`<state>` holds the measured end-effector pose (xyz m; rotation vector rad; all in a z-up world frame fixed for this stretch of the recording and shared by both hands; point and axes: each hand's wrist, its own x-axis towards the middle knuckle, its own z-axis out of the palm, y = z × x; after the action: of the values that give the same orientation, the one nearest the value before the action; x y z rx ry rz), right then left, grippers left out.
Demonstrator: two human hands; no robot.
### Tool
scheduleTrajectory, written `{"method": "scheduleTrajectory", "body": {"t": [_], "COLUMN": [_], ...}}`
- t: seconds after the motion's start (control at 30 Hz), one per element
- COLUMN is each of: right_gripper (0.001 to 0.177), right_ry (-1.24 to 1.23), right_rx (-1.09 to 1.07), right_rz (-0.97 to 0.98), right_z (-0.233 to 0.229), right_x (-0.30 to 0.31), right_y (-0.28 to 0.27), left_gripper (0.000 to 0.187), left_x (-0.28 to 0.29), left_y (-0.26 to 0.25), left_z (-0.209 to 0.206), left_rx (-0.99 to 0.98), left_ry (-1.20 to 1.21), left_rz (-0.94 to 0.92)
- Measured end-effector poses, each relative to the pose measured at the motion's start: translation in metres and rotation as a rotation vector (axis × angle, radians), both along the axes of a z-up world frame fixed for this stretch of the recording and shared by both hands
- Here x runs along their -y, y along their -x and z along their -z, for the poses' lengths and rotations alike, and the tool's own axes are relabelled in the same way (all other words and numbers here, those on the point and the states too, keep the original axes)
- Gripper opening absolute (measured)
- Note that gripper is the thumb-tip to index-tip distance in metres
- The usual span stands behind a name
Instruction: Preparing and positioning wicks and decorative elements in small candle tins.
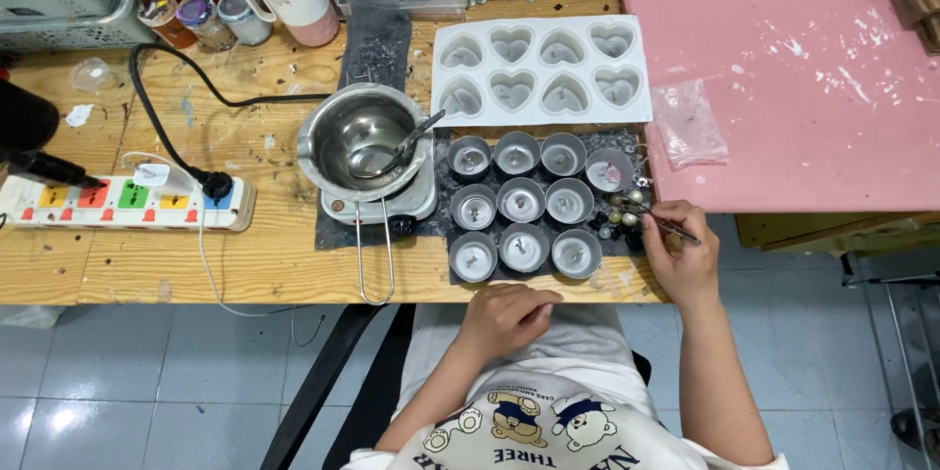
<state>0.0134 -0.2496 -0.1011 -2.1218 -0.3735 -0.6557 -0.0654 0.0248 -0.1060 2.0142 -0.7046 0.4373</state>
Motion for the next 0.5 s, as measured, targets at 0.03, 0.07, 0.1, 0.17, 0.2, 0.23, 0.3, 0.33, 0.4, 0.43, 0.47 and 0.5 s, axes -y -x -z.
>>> {"method": "scheduleTrajectory", "body": {"t": [0.03,0.07,0.1,0.17,0.2,0.23,0.3,0.33,0.4,0.43,0.47,0.5], "right_gripper": [0.02,0.02,0.02,0.02,0.02,0.02,0.02,0.02,0.019,0.019,0.019,0.019], "right_ry": [-0.001,-0.006,-0.011,-0.012,-0.013,-0.013,-0.019,-0.019,-0.043,-0.044,-0.059,-0.074], "right_rx": [-0.001,0.001,0.003,0.004,0.006,0.007,0.006,0.006,0.001,0.0,0.006,0.013], "right_rz": [-0.002,0.005,0.013,0.018,0.026,0.025,0.034,0.033,0.034,0.03,0.031,0.032], "right_z": [0.001,0.003,0.004,0.004,0.005,0.005,0.007,0.008,0.011,0.011,0.012,0.012], "right_x": [-0.001,0.0,0.0,-0.001,-0.001,-0.001,0.0,0.002,0.004,0.005,0.005,0.006], "right_y": [-0.001,0.0,0.0,0.0,0.0,0.0,0.002,0.003,0.003,0.004,0.005,0.005], "left_gripper": [0.018,0.017,0.015,0.017,0.018,0.018,0.017,0.017,0.016,0.016,0.017,0.019], "left_x": [0.001,0.002,0.004,0.004,0.004,0.004,0.004,0.004,0.003,0.002,0.002,0.001], "left_y": [-0.002,-0.002,-0.003,-0.002,-0.002,-0.002,-0.001,-0.001,-0.001,-0.001,-0.001,-0.001], "left_z": [-0.004,-0.007,-0.01,-0.011,-0.011,-0.01,-0.009,-0.008,-0.008,-0.008,-0.009,-0.009], "left_rx": [-0.001,-0.024,-0.047,-0.068,-0.089,-0.088,-0.119,-0.119,-0.207,-0.207,-0.216,-0.224], "left_ry": [-0.001,0.003,0.006,0.018,0.029,0.029,0.046,0.046,0.046,0.045,0.052,0.059], "left_rz": [-0.002,-0.018,-0.034,-0.037,-0.037,-0.038,-0.047,-0.048,-0.028,-0.032,-0.017,-0.002]}}
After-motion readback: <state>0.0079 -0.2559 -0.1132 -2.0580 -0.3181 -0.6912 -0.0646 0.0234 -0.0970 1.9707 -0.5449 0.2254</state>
